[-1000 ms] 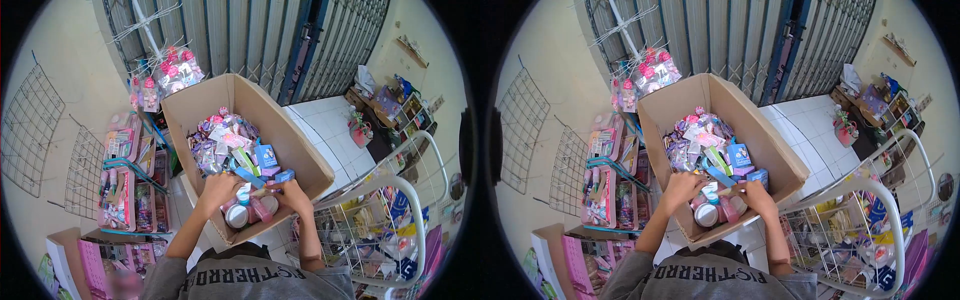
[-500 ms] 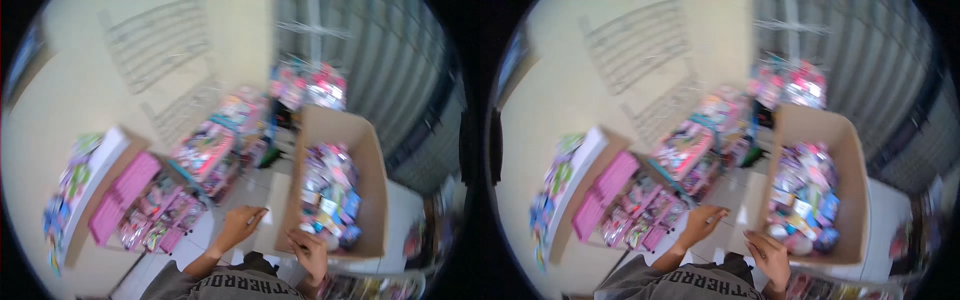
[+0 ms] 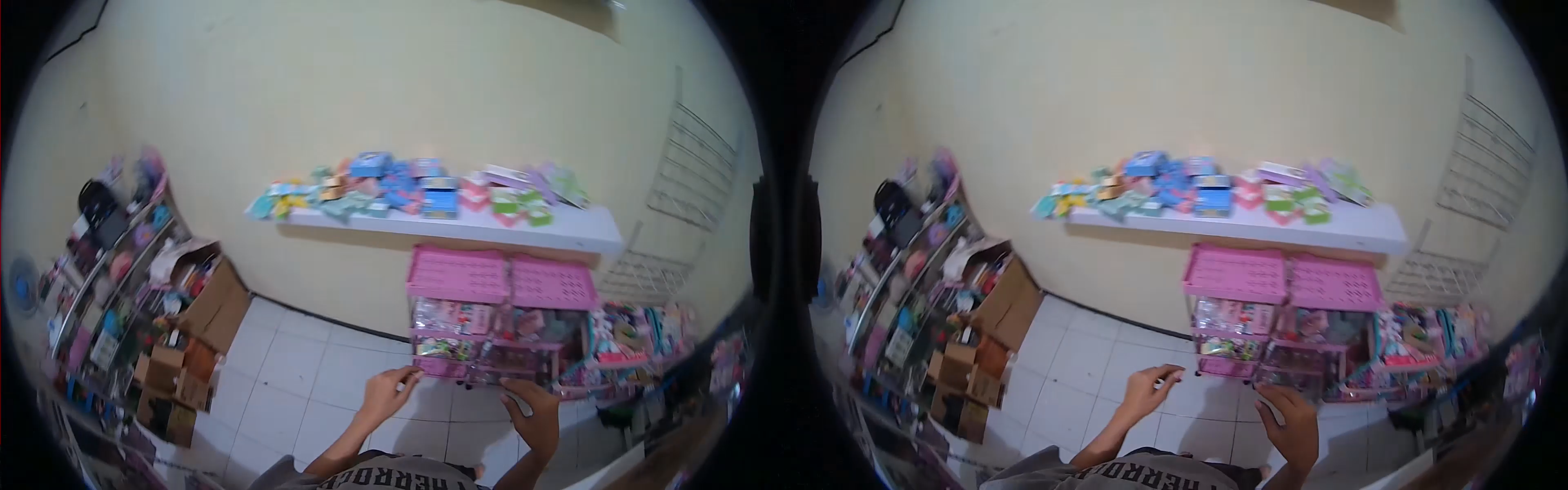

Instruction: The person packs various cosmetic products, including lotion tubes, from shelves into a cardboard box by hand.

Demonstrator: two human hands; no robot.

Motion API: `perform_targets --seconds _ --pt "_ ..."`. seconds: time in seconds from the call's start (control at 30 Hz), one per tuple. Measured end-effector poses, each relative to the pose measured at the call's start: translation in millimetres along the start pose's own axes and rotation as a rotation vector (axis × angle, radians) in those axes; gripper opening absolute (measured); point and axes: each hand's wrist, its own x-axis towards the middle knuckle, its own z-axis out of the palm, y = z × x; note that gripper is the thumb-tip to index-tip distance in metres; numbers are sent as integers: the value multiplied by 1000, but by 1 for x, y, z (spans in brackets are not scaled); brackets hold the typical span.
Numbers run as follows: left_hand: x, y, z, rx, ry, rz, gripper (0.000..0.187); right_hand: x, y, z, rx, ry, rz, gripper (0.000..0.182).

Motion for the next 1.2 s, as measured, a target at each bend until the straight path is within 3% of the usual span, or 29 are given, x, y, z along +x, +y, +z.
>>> perform_targets --seconds 0.17,0.3,0.63,0.73,0.8,0.87,0.97,1.07,1.1,1.2 --pt "-24 -67 -96 63 390 -259 17 81 -36 92 85 -123 -213 21" --pt "-33 -109 -135 92 483 -364 16 136 -64 153 119 -167 -358 21" --pt "33 -215 -225 41 601 -502 18 263 -105 335 319 -210 -390 21" --pt "67 -246 -251 72 547 -453 20 304 -120 375 322 -208 -410 22" --pt "100 -264 -269 121 526 -260 24 335 -129 398 320 -170 -404 22" --pt "129 -281 -283 136 447 -244 27 364 -132 424 310 -161 -403 24" --pt "165 -310 -293 295 508 37 33 399 -134 452 206 -137 -353 25" --pt "199 -328 -306 350 437 108 36 429 -131 474 113 -110 -346 27" --pt "211 -332 -311 339 422 119 36 439 -128 480 12 -50 -438 32" --pt "248 -345 -326 342 400 186 38 457 -133 487 -21 -101 -375 36"
